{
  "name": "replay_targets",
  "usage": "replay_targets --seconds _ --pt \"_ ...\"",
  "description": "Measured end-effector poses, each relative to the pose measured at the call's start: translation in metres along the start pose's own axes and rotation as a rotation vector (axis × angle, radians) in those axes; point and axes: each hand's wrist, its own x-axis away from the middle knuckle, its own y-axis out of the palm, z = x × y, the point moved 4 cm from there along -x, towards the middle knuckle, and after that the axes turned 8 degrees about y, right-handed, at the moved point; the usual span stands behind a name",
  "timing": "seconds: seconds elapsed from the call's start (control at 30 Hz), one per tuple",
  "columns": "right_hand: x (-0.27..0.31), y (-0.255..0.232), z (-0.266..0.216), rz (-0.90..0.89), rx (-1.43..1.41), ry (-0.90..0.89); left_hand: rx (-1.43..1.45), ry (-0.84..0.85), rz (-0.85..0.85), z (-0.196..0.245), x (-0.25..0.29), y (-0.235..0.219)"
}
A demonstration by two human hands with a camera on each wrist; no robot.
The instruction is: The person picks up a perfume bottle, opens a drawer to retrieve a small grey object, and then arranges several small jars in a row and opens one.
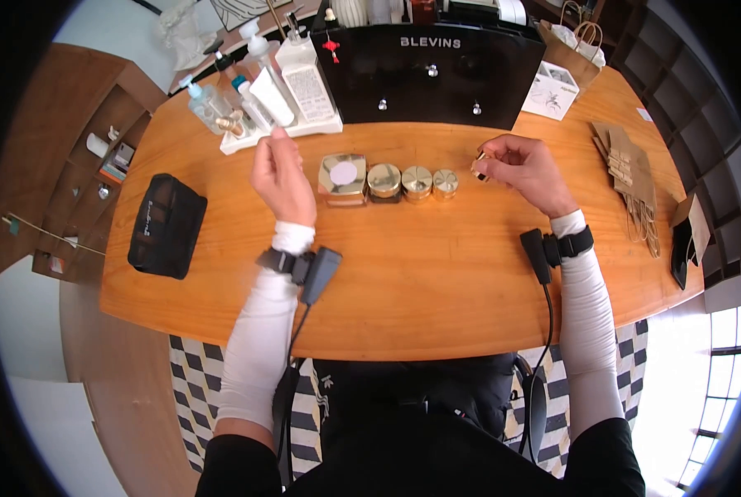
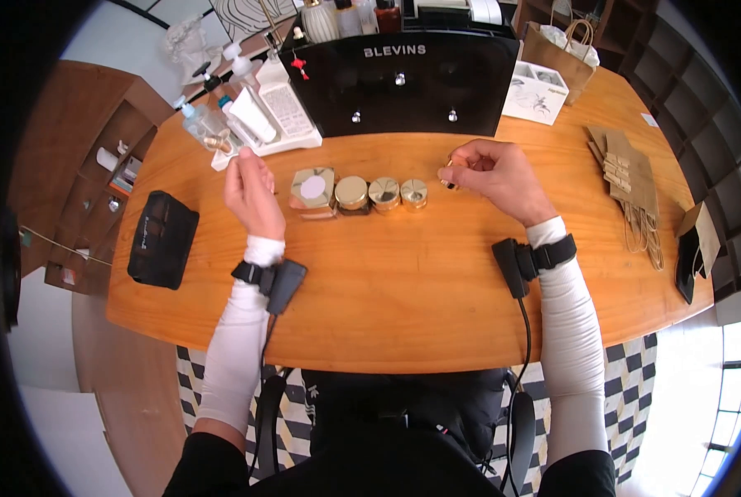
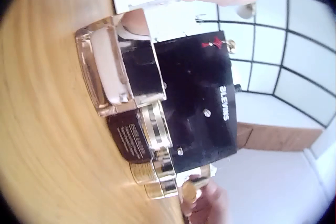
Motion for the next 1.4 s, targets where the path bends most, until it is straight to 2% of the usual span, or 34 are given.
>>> replay_targets --seconds 0.03,0.07,0.13,0.2,0.27,0.37,0.47,0.6,0.7,0.77,0.8,0.87,0.93,1.0,1.03,1.07,1.13,1.2,1.27,1.3,1.33,1.4 --pt "0.003 0.0 -0.006 0.041 -0.126 0.026 -0.094 0.133 -0.069 0.016 0.007 0.008" --pt "0.004 0.004 -0.011 0.043 -0.131 0.009 -0.191 0.267 -0.134 0.029 0.016 0.016" --pt "0.009 0.013 -0.018 0.125 -0.258 0.0 -0.245 0.497 -0.269 0.037 0.038 0.028" --pt "0.019 0.027 -0.029 0.116 -0.274 -0.012 -0.175 0.307 -0.555 0.04 0.065 0.042" --pt "0.03 0.045 -0.038 0.09 -0.295 -0.011 -0.321 0.283 -0.833 0.052 0.083 0.059" --pt "0.037 0.064 -0.038 0.041 -0.283 -0.038 -0.247 0.306 -0.908 0.049 0.094 0.071" --pt "0.038 0.075 -0.028 -0.024 -0.337 -0.075 -0.248 0.328 -0.896 0.045 0.094 0.068" --pt "0.039 0.078 -0.024 -0.011 -0.278 -0.07 -0.326 0.295 -0.951 0.046 0.095 0.068" --pt "0.04 0.077 -0.026 0.022 -0.243 -0.078 -0.394 0.35 -0.983 0.042 0.099 0.069" --pt "0.04 0.077 -0.025 0.039 -0.216 -0.103 -0.301 0.156 -1.011 0.035 0.104 0.069" --pt "0.04 0.076 -0.026 0.058 -0.19 -0.134 -0.296 0.15 -1.011 0.034 0.106 0.069" --pt "0.039 0.076 -0.027 0.061 -0.189 -0.13 -0.096 -0.045 -0.928 0.028 0.108 0.07" --pt "0.039 0.075 -0.027 0.076 -0.185 -0.119 -0.083 -0.075 -1.01 0.03 0.108 0.069" --pt "0.039 0.074 -0.03 0.073 -0.179 -0.178 -0.068 -0.235 -0.953 0.024 0.107 0.069" --pt "0.039 0.073 -0.029 0.063 -0.16 -0.192 -0.007 -0.169 -0.953 0.011 0.111 0.067" --pt "0.039 0.072 -0.029 0.071 -0.157 -0.186 0.001 -0.172 -0.96 0.014 0.109 0.068" --pt "0.041 0.071 -0.035 0.086 -0.096 -0.291 0.17 -0.493 -0.949 0.018 0.11 0.069" --pt "0.041 0.07 -0.039 0.081 -0.078 -0.317 0.185 -0.541 -0.931 0.026 0.108 0.072" --pt "0.042 0.071 -0.04 0.081 -0.063 -0.348 0.316 -0.771 -0.924 0.015 0.11 0.066" --pt "0.042 0.071 -0.041 0.068 -0.056 -0.363 0.285 -0.843 -0.878 0.018 0.11 0.069" --pt "0.042 0.072 -0.042 0.053 -0.048 -0.377 0.286 -0.844 -0.878 0.014 0.108 0.066" --pt "0.04 0.07 -0.035 0.069 -0.14 -0.347 0.58 -1.122 -0.941 0.008 0.111 0.063"
